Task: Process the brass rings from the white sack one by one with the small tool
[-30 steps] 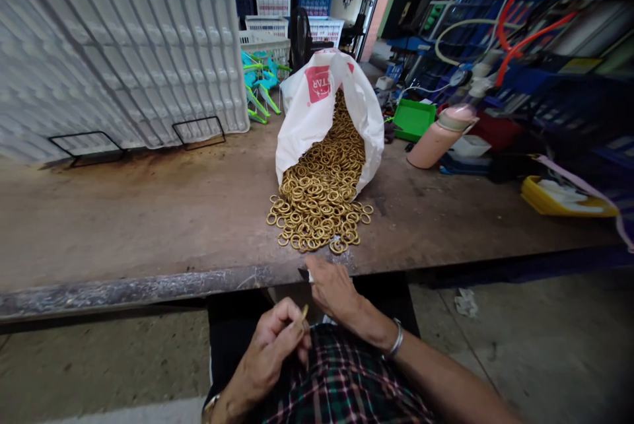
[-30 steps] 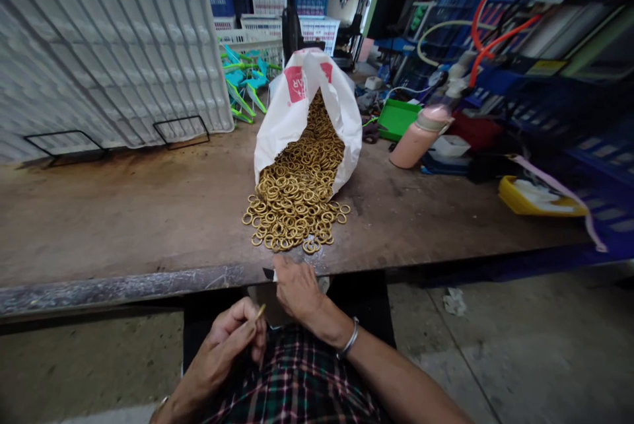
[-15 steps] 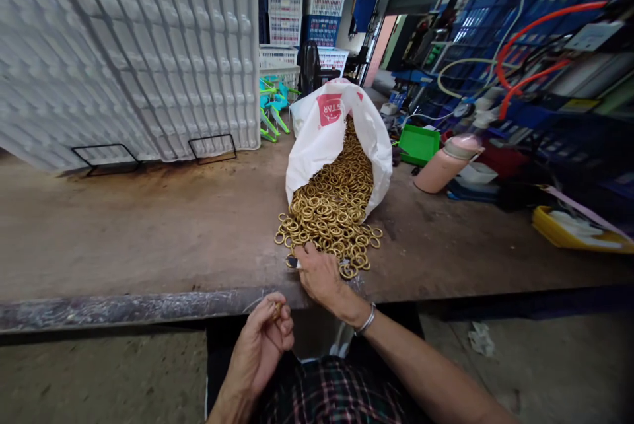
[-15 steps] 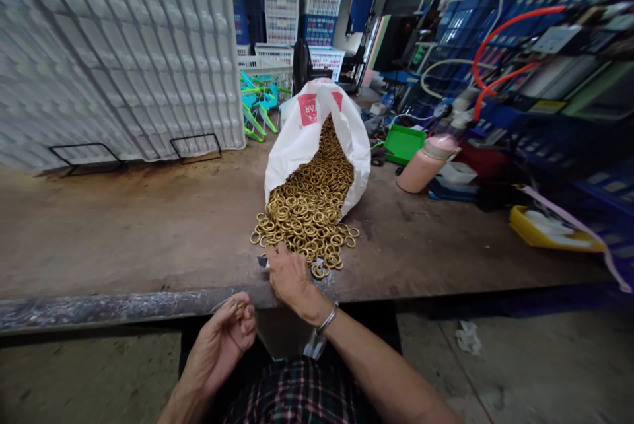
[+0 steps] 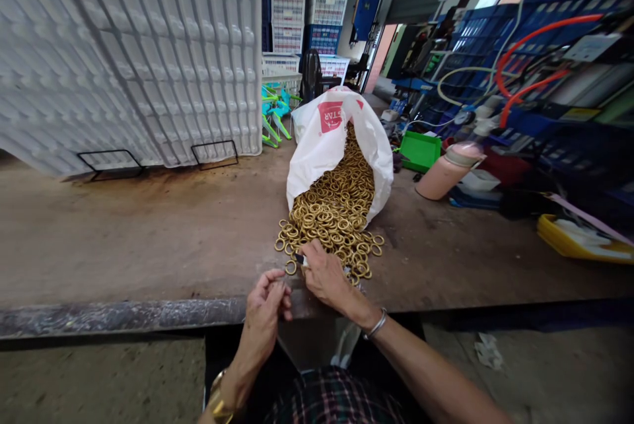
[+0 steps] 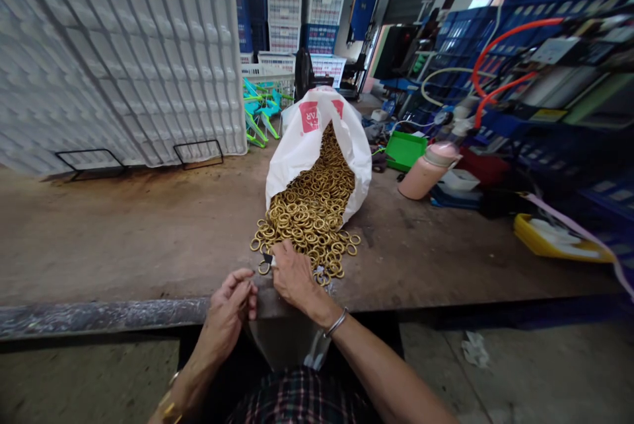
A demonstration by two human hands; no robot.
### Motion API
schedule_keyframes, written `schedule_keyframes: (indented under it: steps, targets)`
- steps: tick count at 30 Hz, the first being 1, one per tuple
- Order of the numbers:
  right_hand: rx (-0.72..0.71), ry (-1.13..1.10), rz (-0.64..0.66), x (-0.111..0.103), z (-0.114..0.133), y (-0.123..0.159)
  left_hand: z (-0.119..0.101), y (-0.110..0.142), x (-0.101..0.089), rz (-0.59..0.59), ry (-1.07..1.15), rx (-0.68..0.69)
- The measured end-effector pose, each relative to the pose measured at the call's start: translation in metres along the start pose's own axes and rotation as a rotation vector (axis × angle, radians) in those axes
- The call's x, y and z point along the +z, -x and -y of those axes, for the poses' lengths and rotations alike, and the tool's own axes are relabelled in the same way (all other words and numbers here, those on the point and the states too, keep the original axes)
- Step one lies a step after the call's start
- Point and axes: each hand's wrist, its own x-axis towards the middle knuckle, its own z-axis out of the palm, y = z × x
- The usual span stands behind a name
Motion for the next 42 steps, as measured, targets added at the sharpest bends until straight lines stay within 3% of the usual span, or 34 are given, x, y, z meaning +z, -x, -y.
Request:
schedule_keyframes:
  steps: [4, 9, 15, 19, 23, 30, 34, 42]
  targets:
    - [-0.143, -0.259, -0.039, -0.006, -0.005, 0.005, -0.003, -0.014, 0.005, -0.013, -0.379, 0.225]
    - [-0.164, -0.574, 0.002, -0.013, -0.003, 0.016, -0.004, -0.016, 0.013, 0.030, -0.537, 0.404]
    - [-0.024, -1.012, 0.144, -0.011, -0.006, 0.025, -0.002, -0.004, 0.012, 0.030, -0.531, 0.395]
    - [0.107, -1.289, 0.272, -0.006, -0.006, 0.031, -0.003, 0.001, 0.012, 0.093, -0.492, 0.271]
    - [0.235, -1.459, 0.303, -0.004, -0.005, 0.036, 0.000, 0.004, 0.018, 0.075, -0.469, 0.207]
    - [0.324, -1.610, 0.376, 0.001, -0.005, 0.045, 0.011, 0.016, 0.030, 0.009, -0.386, 0.191]
    - [0.369, -1.616, 0.367, 0.005, -0.004, 0.047, 0.014, 0.020, 0.028, -0.020, -0.378, 0.112]
    - [0.331, -1.244, 0.198, 0.006, -0.003, 0.044, 0.019, 0.021, 0.017, -0.026, -0.362, 0.079]
